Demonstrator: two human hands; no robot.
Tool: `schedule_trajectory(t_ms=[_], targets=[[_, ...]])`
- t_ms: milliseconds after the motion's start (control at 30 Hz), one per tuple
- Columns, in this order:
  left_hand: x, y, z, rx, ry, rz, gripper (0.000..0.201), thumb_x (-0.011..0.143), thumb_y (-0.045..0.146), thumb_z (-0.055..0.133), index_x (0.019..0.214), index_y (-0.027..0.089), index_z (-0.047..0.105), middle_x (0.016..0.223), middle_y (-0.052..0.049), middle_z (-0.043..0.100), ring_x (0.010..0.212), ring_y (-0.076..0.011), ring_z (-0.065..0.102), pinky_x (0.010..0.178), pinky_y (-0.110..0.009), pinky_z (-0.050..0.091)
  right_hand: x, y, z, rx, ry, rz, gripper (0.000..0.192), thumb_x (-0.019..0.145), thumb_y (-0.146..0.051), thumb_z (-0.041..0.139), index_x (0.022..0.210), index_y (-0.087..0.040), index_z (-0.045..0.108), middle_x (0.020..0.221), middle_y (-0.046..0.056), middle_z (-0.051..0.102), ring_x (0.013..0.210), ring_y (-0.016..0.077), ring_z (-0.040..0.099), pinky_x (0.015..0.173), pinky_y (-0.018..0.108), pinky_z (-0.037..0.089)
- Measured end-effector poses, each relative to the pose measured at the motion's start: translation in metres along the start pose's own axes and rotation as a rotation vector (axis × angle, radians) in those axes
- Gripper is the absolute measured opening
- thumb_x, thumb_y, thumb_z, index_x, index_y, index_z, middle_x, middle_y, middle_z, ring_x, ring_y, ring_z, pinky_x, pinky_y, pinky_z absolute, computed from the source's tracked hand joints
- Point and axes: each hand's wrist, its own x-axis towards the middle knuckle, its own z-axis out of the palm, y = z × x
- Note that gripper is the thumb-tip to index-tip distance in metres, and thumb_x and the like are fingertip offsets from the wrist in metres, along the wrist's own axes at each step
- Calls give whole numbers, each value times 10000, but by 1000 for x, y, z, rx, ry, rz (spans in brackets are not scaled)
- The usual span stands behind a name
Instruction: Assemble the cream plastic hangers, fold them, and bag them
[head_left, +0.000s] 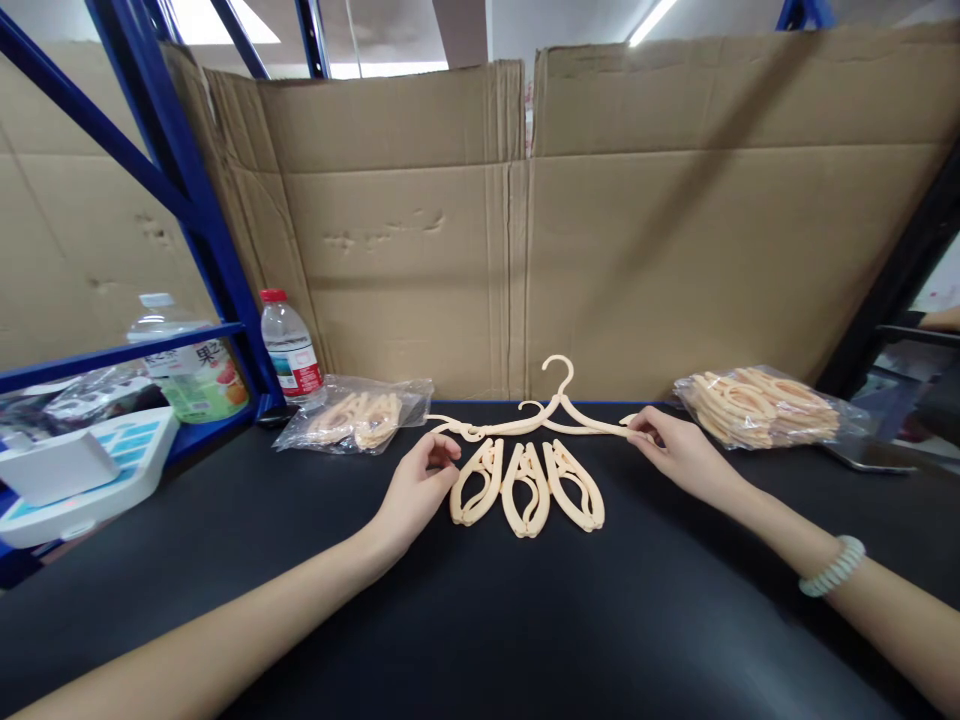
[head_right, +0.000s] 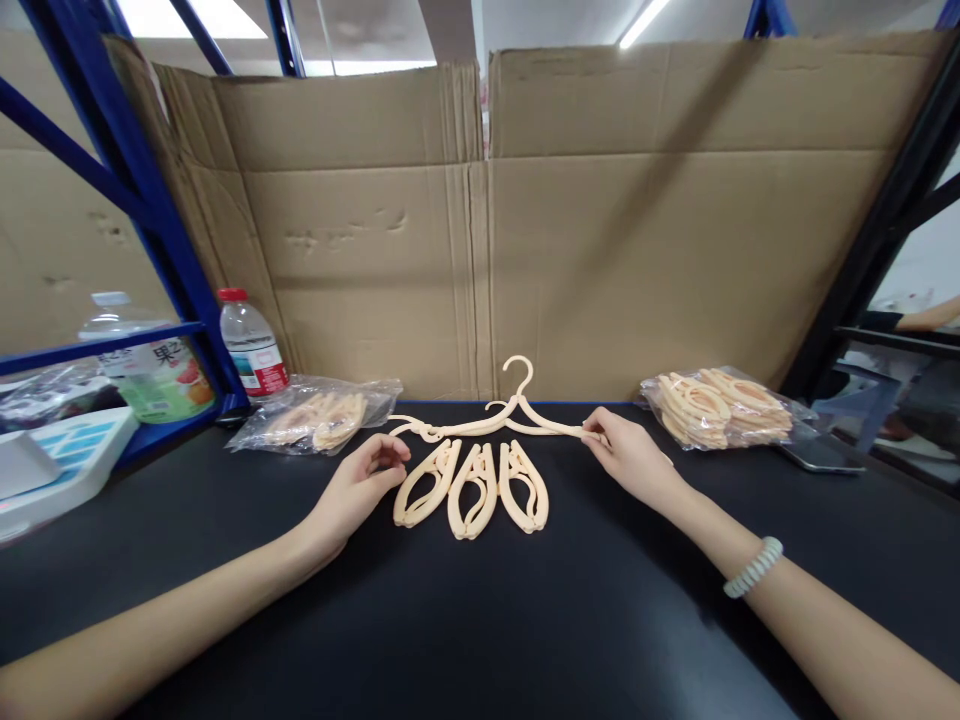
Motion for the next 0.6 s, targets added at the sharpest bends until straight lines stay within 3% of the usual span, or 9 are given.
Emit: schedule_trajectory(t_ms=[100, 233, 400, 600], targets=[[1, -1, -1, -14, 13, -45, 288, 654, 159, 563, 940, 176, 590, 1063, -70, 624, 1003, -220, 590, 882, -369, 478, 1, -1, -8, 84, 70, 24, 171, 873, -389, 472, 847, -226, 513, 783, 43, 646, 685, 205, 604, 648, 336, 474], [3, -3, 0, -73, 25, -129, 602, 701, 152, 579, 1290, 193, 463, 1392, -138, 466, 1189, -255, 531, 964, -401, 458, 1, -10, -12, 141, 111, 31, 225, 861, -404, 484, 948, -220, 581, 800, 51, 659, 734, 222, 624, 667, 349, 499], [1, -5, 2, -120, -15, -78, 709, 731, 206, 590, 1397, 213, 346, 1422, -136, 431, 1148, -256, 566, 946, -394, 488, -3, -24, -10, 66, 53, -52, 216, 895, -359, 458, 947, -217, 612, 841, 56, 656, 726, 214, 600, 629, 342, 486], [-11, 6, 5, -7, -157, 175, 636, 804, 277, 569, 1406, 231, 368, 1374, -117, 466, 1130, -234, 566, 940, -385, 498, -8, -40, -9, 44, 56, -133, 210, 926, -320, 430, 973, -211, 604, 866, 66, 646, 732, 207, 591, 648, 344, 495]])
